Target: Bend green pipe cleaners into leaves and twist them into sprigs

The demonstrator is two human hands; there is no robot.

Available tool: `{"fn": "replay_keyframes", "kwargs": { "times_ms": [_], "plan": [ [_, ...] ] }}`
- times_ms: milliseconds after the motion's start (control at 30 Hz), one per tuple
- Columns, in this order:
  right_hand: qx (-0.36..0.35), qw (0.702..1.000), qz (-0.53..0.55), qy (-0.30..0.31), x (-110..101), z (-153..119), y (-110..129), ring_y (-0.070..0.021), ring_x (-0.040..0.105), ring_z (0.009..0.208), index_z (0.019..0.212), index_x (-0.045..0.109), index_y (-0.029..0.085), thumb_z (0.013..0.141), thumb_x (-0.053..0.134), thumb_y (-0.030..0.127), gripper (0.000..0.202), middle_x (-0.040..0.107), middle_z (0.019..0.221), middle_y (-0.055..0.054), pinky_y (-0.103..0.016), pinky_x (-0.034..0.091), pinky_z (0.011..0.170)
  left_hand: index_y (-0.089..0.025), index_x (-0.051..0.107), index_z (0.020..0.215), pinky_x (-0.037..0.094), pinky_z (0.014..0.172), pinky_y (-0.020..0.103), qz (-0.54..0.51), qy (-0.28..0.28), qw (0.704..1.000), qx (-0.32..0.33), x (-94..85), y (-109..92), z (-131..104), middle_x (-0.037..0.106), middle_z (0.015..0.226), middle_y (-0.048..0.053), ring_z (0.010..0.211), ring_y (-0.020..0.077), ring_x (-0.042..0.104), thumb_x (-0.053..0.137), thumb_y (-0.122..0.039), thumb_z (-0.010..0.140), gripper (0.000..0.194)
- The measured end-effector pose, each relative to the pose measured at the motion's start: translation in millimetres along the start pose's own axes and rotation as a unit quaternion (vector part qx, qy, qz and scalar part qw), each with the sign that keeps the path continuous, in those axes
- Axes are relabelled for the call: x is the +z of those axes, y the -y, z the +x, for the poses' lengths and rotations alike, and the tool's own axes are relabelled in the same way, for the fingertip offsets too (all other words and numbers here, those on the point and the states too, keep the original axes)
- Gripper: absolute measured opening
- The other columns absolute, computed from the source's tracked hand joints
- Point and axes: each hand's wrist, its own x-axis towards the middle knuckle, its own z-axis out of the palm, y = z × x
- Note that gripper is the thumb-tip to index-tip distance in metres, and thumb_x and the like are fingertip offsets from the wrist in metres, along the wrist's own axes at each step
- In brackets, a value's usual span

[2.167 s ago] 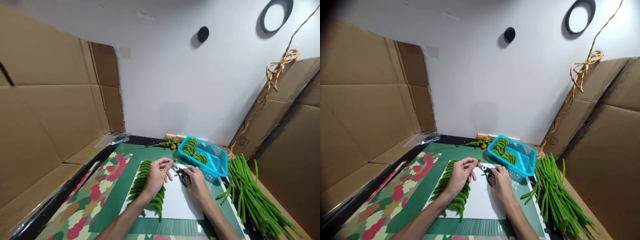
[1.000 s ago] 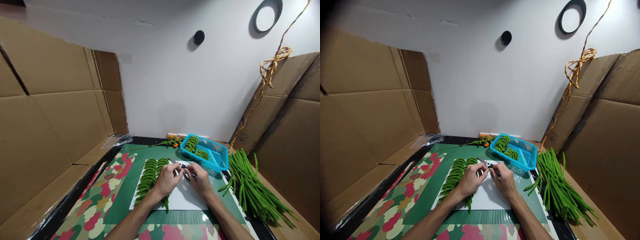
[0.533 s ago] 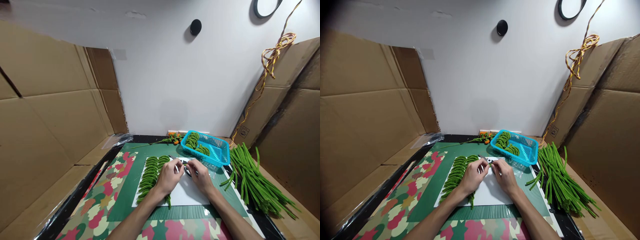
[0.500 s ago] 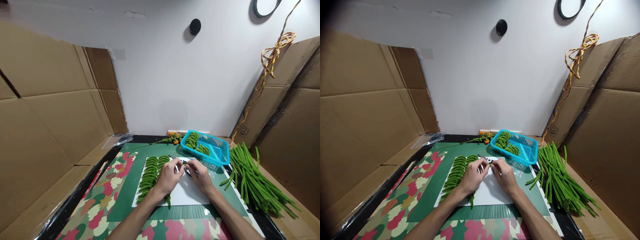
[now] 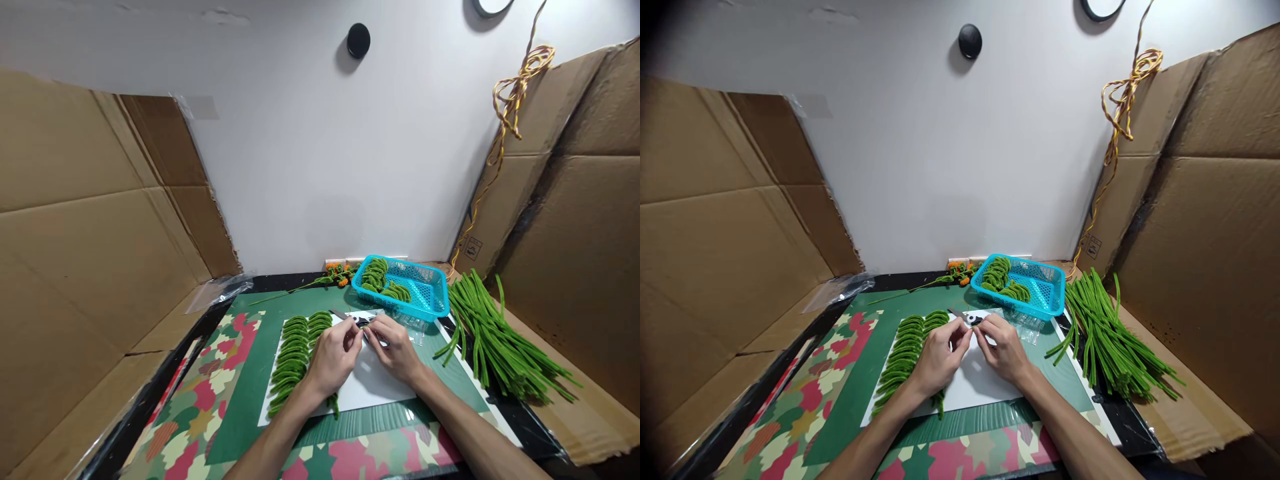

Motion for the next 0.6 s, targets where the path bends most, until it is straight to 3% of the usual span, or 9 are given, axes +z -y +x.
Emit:
{"fn": "replay_keyframes", "kwargs": {
  "times_ms": [100, 333, 600],
  "plan": [
    [-0.007, 1.000, 0.001, 0.001, 0.4, 0.6, 0.2, -0.0201, 0.057, 0.074, 0.081, 0.059, 0.023, 0.107, 0.048, 0.022, 0.028, 0.061, 0.077, -0.004, -0.032, 0.045, 0.066, -0.022, 0.052, 0.076, 0.035, 0.063, 0.028, 0.018, -0.010, 1.000, -0.009, 0.9, -2.3, -0.2, 0.050, 0.066, -0.004, 0.060, 0.0140, 0.046, 0.052, -0.031, 0.102, 0.027],
    [0.007, 1.000, 0.002, 0.004, -2.1, 0.6, -2.0, -0.0205, 0.060, 0.080, 0.092, 0.060, 0.023, 0.109, 0.046, 0.023, 0.021, 0.063, 0.085, -0.005, -0.031, 0.047, 0.070, -0.021, 0.065, 0.084, 0.040, 0.066, 0.027, -0.047, -0.009, 0.999, -0.019, 0.8, 0.7, 2.0, 0.068, 0.077, 0.000, 0.067, 0.0156, 0.057, 0.054, -0.036, 0.102, 0.026],
    [-0.010, 1.000, 0.001, -0.004, -4.0, 0.9, -3.1, -0.0194, 0.058, 0.074, 0.089, 0.060, 0.023, 0.105, 0.050, 0.020, 0.019, 0.061, 0.079, -0.003, -0.030, 0.046, 0.066, -0.021, 0.066, 0.083, 0.040, 0.063, 0.027, -0.030, -0.003, 0.999, -0.030, -1.2, -1.4, 2.0, 0.071, 0.077, 0.001, 0.064, 0.0153, 0.059, 0.055, -0.034, 0.101, 0.025]
  ]
}}
